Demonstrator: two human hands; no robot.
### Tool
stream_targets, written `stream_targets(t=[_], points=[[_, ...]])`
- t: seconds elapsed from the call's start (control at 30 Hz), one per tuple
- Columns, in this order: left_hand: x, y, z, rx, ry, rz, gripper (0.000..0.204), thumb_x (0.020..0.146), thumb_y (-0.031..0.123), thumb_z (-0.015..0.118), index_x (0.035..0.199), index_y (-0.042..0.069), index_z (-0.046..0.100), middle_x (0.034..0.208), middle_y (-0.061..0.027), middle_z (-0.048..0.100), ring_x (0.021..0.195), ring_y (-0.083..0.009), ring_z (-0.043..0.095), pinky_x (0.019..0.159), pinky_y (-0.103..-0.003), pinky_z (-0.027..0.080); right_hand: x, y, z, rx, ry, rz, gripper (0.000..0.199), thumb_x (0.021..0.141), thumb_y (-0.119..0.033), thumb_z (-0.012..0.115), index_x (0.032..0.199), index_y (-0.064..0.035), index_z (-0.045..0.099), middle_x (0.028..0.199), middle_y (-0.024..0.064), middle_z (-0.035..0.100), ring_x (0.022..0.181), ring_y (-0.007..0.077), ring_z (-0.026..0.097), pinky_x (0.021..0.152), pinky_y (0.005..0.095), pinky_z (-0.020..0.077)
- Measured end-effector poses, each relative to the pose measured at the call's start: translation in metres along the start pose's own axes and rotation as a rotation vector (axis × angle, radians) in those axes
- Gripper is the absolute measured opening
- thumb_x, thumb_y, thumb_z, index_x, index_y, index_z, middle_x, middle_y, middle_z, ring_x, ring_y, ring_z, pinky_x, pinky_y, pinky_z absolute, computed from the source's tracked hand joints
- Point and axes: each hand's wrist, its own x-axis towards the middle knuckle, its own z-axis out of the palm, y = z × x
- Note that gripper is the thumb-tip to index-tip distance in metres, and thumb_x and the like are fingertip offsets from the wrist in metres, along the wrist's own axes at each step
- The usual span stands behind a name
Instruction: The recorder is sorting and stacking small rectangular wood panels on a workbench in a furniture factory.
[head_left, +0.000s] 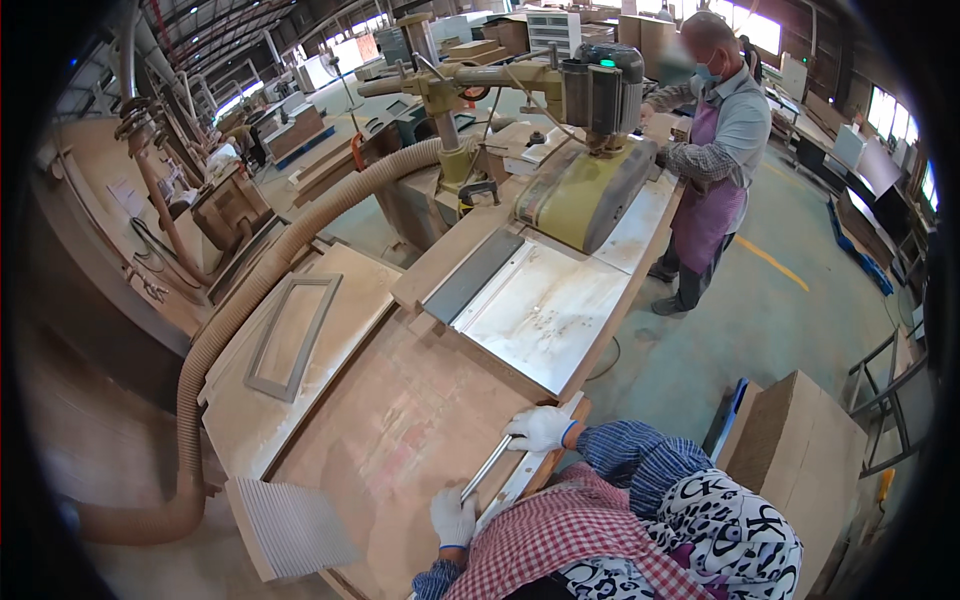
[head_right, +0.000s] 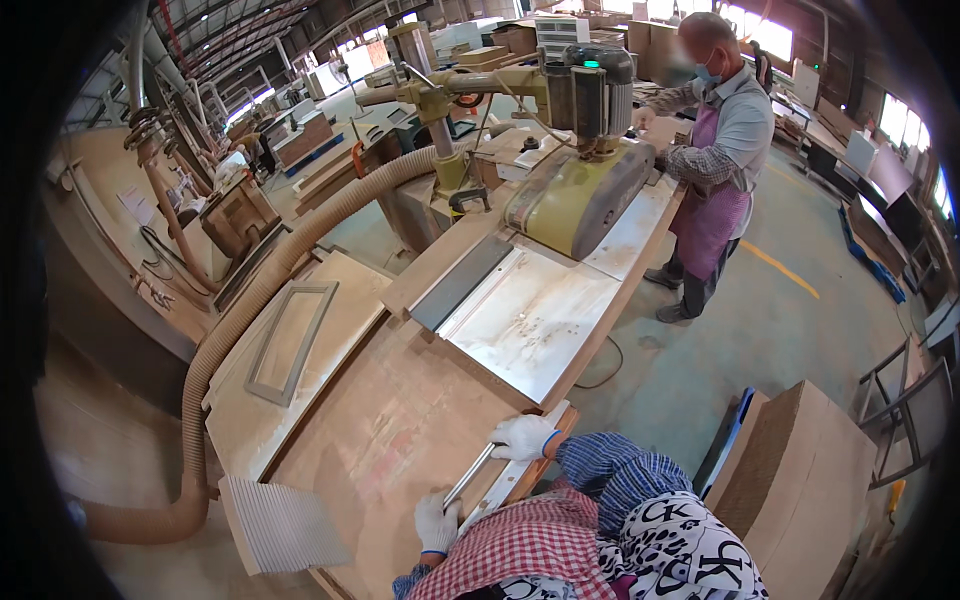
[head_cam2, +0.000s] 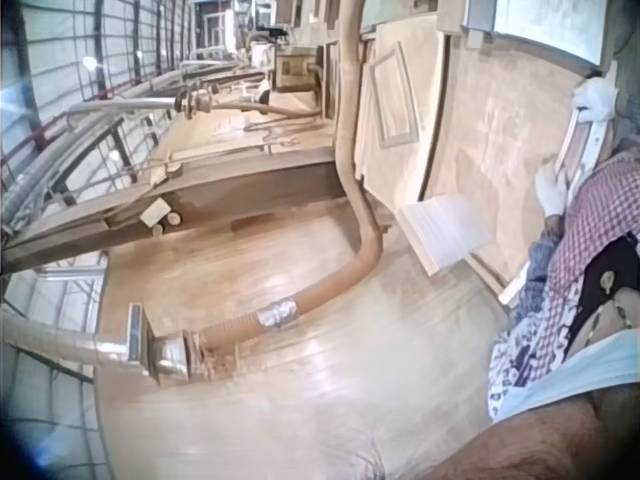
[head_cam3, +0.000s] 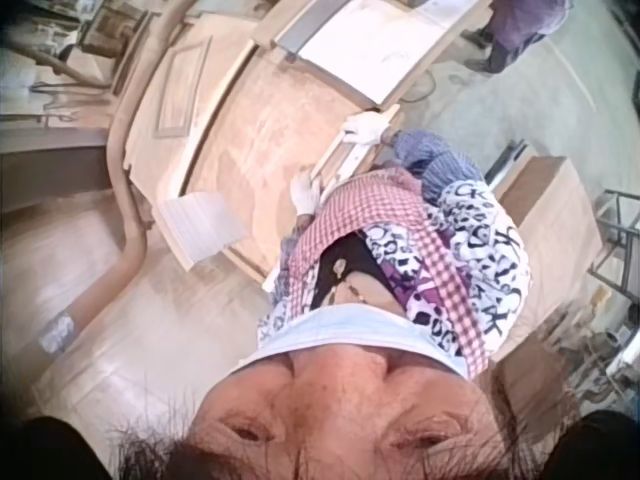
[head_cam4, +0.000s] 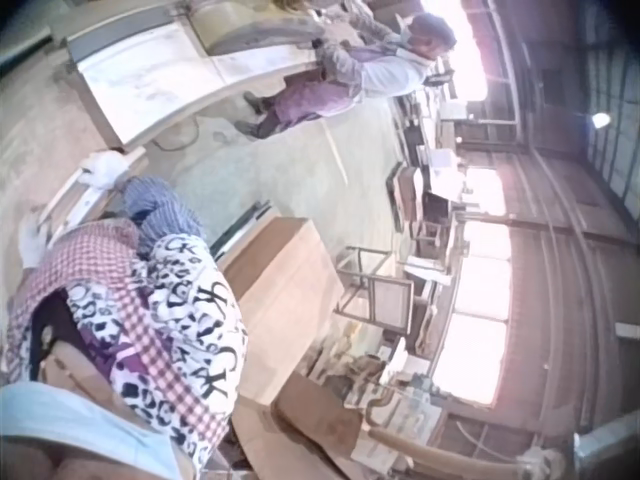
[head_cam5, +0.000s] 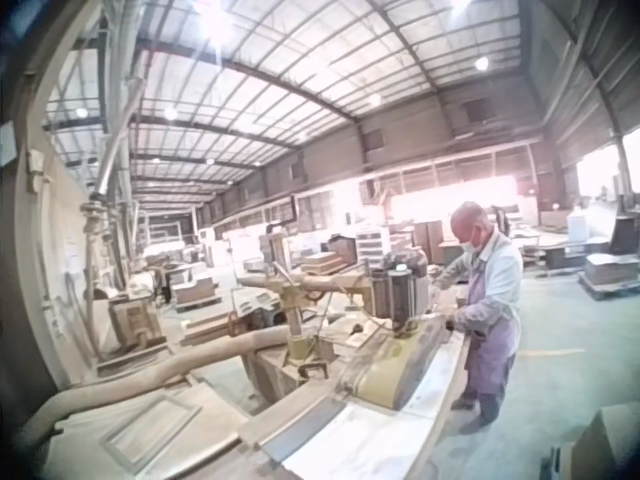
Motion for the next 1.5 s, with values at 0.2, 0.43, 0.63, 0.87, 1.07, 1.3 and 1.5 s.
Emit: stream_targets(t=[0.2,0.43,0.63,0.87,1.07,1.3,1.5], points=[[-0.002,-0.003,0.004,0.005,0.049,0.02,0.022,0.081,0.024,0.067,0.099,0.011,0.071,0.088,-0.0154,0.064,0.084,-0.0368,0.06,0.075,-0.047,0.046,0.0,0.001,0.001,0.028,0.017,-0.009,0.042,0.092,-0.048,0.054,0.115,-0.0143,0.065,0.105,0.0134,0.066,0.095,0.0344,0.065,0.083,0.0454,0.0524],[0.002,-0.004,0.002,0.001,0.023,0.03,0.021,0.081,0.025,0.067,0.094,0.009,0.071,0.086,-0.0153,0.065,0.084,-0.0367,0.06,0.075,-0.048,0.046,0.0,-0.008,-0.01,0.075,-0.006,0.003,0.04,0.092,-0.046,0.055,0.115,-0.0153,0.066,0.103,0.0121,0.067,0.096,0.0326,0.065,0.084,0.0443,0.0521],[0.004,0.0,-0.002,-0.037,-0.036,-0.046,0.021,0.081,0.026,0.067,0.093,0.009,0.071,0.086,-0.0164,0.066,0.086,-0.0365,0.062,0.077,-0.047,0.047,0.001,-0.006,-0.009,0.014,0.015,0.001,0.037,0.094,-0.047,0.054,0.116,-0.0211,0.068,0.104,0.0094,0.068,0.096,0.0304,0.065,0.081,0.043,0.0524],[0.006,0.003,-0.007,-0.009,-0.11,-0.089,0.022,0.083,0.027,0.066,0.097,0.011,0.072,0.088,-0.0166,0.066,0.087,-0.0361,0.062,0.078,-0.047,0.048,0.004,-0.001,0.0,0.056,0.119,-0.075,0.03,0.089,-0.04,0.059,0.106,-0.018,0.071,0.092,0.0096,0.068,0.089,0.0305,0.066,0.077,0.0426,0.0536],[-0.002,-0.005,0.0,-0.04,-0.03,-0.027,0.023,0.083,0.027,0.066,0.1,0.011,0.071,0.092,-0.0151,0.067,0.088,-0.0353,0.063,0.079,-0.045,0.049,0.0,-0.008,-0.005,0.032,0.05,-0.005,0.033,0.089,-0.042,0.058,0.109,-0.018,0.07,0.096,0.0108,0.068,0.091,0.0317,0.066,0.08,0.0432,0.0532],[-0.002,-0.005,0.001,-0.035,-0.029,0.01,0.025,0.084,0.027,0.065,0.1,0.009,0.071,0.094,-0.0152,0.067,0.087,-0.0351,0.062,0.081,-0.045,0.048,0.0,-0.006,-0.004,0.034,0.017,0.008,0.034,0.09,-0.042,0.058,0.11,-0.0179,0.07,0.098,0.011,0.068,0.092,0.0319,0.066,0.08,0.044,0.0532],[0.01,-0.012,-0.007,-0.219,0.011,-0.007,0.03,0.091,0.031,0.061,0.107,0.007,0.067,0.098,-0.0198,0.067,0.09,-0.0385,0.062,0.083,-0.047,0.048,0.008,-0.013,-0.012,-0.026,-0.008,0.015,0.032,0.091,-0.041,0.057,0.11,-0.0176,0.069,0.098,0.0095,0.068,0.092,0.0323,0.066,0.079,0.0442,0.0536]])
